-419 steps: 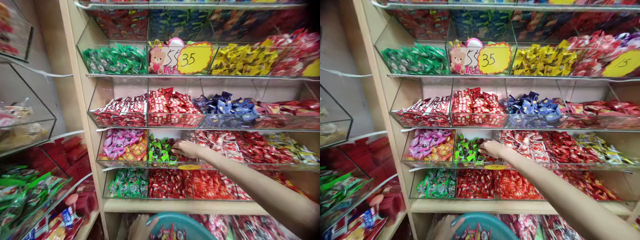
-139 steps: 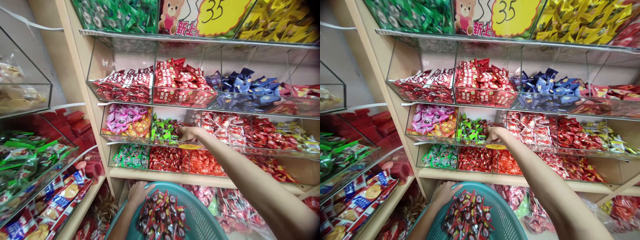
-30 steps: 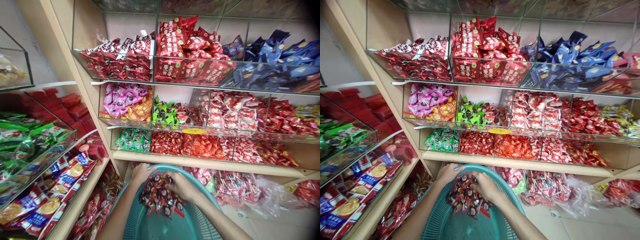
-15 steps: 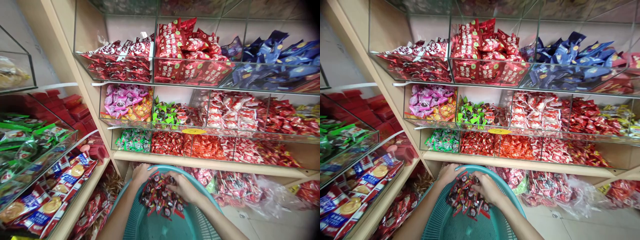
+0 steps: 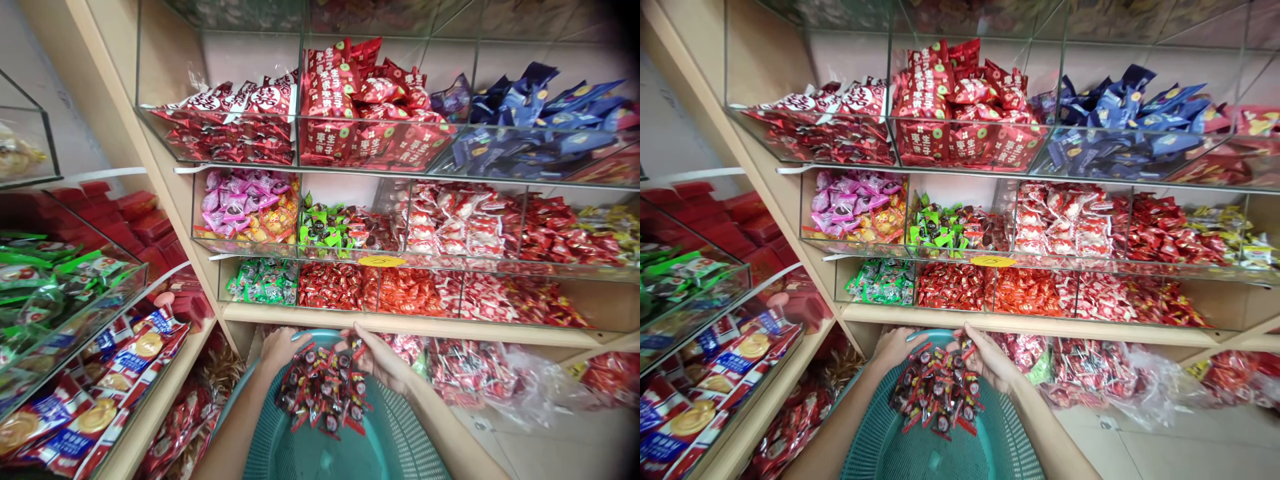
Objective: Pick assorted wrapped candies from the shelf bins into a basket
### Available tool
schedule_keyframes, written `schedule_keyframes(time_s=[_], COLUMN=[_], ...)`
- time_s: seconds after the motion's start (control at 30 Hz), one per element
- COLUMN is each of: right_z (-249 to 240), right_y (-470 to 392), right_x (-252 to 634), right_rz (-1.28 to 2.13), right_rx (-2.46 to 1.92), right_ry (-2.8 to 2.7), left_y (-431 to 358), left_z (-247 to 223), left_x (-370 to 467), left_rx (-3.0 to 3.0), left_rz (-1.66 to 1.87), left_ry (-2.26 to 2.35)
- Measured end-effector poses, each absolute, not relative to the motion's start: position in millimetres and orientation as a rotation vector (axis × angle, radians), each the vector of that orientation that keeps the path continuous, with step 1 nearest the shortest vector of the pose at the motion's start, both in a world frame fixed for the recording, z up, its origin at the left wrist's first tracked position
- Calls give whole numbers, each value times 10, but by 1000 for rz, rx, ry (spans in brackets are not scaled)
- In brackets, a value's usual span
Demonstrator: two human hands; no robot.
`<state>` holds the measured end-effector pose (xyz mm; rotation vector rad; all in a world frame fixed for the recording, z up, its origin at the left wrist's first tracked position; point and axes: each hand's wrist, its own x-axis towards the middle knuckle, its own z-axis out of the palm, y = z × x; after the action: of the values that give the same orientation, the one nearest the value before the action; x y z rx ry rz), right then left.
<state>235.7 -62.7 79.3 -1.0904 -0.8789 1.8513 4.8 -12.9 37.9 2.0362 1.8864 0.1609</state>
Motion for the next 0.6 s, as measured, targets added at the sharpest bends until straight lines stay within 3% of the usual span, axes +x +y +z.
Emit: schedule_keyframes(time_s=[0.27, 0.47, 0.6], right_z=[683, 519, 491], right_y=[-624, -622, -634], right_x=[2345, 2292, 2178], right_rz=[1654, 958, 768], right_rx=[-1225, -1365, -1442], right_ry=[-1194, -1855, -2105], left_y=[-132, -138, -151], left_z=[369, 387, 423], left_x=[47, 50, 59], left_rx=[2036, 2034, 2030], left_rz=[146, 141, 142], left_ry=[1888, 1874, 1880])
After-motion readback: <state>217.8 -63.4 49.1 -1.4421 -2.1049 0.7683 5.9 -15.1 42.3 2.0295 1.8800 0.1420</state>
